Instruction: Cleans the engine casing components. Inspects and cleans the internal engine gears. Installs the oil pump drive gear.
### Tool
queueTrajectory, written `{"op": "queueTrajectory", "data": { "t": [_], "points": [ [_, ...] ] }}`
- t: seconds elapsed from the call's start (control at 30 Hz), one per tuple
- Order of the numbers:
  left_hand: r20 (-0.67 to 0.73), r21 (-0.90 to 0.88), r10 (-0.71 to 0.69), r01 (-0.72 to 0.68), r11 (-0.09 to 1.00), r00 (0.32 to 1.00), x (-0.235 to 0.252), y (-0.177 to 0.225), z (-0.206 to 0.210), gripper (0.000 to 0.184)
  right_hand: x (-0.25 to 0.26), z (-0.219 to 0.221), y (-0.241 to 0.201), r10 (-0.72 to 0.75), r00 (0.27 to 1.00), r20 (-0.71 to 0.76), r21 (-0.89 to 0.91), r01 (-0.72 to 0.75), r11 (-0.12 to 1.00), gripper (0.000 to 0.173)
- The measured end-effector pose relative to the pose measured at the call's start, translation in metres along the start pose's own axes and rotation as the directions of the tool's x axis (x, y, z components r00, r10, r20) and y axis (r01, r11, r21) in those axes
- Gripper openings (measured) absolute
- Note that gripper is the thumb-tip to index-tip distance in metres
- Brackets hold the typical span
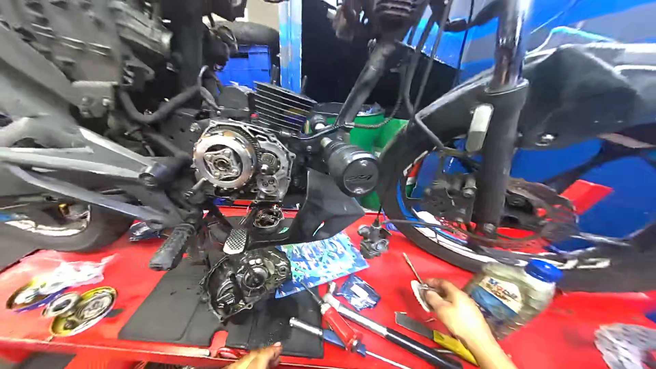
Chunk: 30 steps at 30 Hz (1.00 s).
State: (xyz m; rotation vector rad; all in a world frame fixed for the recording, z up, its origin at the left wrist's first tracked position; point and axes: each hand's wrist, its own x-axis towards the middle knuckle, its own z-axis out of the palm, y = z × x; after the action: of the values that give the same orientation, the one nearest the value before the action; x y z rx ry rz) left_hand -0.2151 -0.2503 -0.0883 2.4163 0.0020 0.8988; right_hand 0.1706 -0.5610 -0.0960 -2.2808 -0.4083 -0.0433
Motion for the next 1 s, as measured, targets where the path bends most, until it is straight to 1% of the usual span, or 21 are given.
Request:
{"op": "queueTrajectory", "data": {
  "t": [0.03,0.07,0.1,0.13,0.17,0.2,0.23,0.3,0.37,0.4,0.47,0.53,0.6,0.7,0.83,0.93,1.0],
  "points": [
    [-0.016,-0.042,0.008,-0.008,0.999,1.0,0.008,0.004,0.004,0.041,-0.016,0.001,-0.021,-0.022,1.0,0.017,0.262,0.017,0.965,0.033],
    [-0.037,-0.097,0.014,-0.017,0.995,0.999,0.019,0.009,0.008,0.044,-0.033,0.003,-0.047,-0.07,0.995,0.067,0.541,0.023,0.841,0.034],
    [-0.053,-0.149,0.016,-0.023,0.989,0.998,0.032,0.015,0.011,0.048,-0.052,0.006,-0.073,-0.146,0.982,0.121,0.754,0.005,0.657,0.036],
    [-0.061,-0.187,0.023,-0.034,0.982,0.998,0.046,0.02,0.014,0.054,-0.068,0.01,-0.097,-0.241,0.958,0.158,0.883,-0.027,0.469,0.037],
    [-0.067,-0.212,0.044,-0.057,0.976,0.997,0.06,0.025,0.017,0.063,-0.081,0.014,-0.117,-0.343,0.921,0.186,0.946,-0.074,0.315,0.036],
    [-0.079,-0.22,0.073,-0.089,0.971,0.994,0.074,0.029,0.02,0.074,-0.09,0.019,-0.134,-0.443,0.875,0.197,0.971,-0.112,0.211,0.037],
    [-0.105,-0.217,0.109,-0.13,0.967,0.988,0.086,0.034,0.023,0.083,-0.096,0.024,-0.149,-0.534,0.822,0.195,0.98,-0.143,0.138,0.037],
    [-0.188,-0.211,0.179,-0.217,0.953,0.966,0.105,0.041,0.025,0.091,-0.099,0.036,-0.173,-0.684,0.705,0.187,0.972,-0.235,0.024,0.038],
    [-0.237,-0.208,0.213,-0.263,0.942,0.948,0.115,0.046,0.018,0.089,-0.097,0.051,-0.191,-0.758,0.623,0.193,0.941,-0.337,-0.038,0.038],
    [-0.247,-0.208,0.221,-0.274,0.939,0.944,0.117,0.046,0.015,0.085,-0.096,0.058,-0.197,-0.778,0.597,0.197,0.926,-0.375,-0.054,0.038],
    [-0.265,-0.212,0.219,-0.279,0.937,0.939,0.119,0.04,0.009,0.078,-0.092,0.071,-0.205,-0.808,0.559,0.187,0.905,-0.418,-0.08,0.038],
    [-0.283,-0.229,0.204,-0.272,0.935,0.937,0.119,0.029,0.007,0.074,-0.088,0.083,-0.207,-0.826,0.537,0.173,0.898,-0.431,-0.092,0.039],
    [-0.255,-0.227,0.19,-0.25,0.941,0.948,0.121,0.019,0.006,0.075,-0.084,0.094,-0.206,-0.838,0.519,0.167,0.894,-0.438,-0.093,0.039],
    [-0.201,-0.167,0.171,-0.206,0.964,0.965,0.124,0.008,0.006,0.075,-0.076,0.106,-0.2,-0.845,0.508,0.167,0.888,-0.45,-0.095,0.041],
    [-0.28,-0.092,0.197,-0.231,0.969,0.939,0.13,-0.002,0.016,0.074,-0.067,0.111,-0.195,-0.849,0.508,0.149,0.889,-0.444,-0.109,0.043],
    [-0.34,-0.051,0.196,-0.226,0.973,0.92,0.132,-0.003,0.025,0.077,-0.063,0.114,-0.192,-0.856,0.504,0.116,0.89,-0.436,-0.136,0.043],
    [-0.363,-0.038,0.195,-0.224,0.974,0.911,0.131,-0.002,0.029,0.075,-0.061,0.115,-0.189,-0.856,0.504,0.113,0.894,-0.428,-0.134,0.042]
  ]
}}
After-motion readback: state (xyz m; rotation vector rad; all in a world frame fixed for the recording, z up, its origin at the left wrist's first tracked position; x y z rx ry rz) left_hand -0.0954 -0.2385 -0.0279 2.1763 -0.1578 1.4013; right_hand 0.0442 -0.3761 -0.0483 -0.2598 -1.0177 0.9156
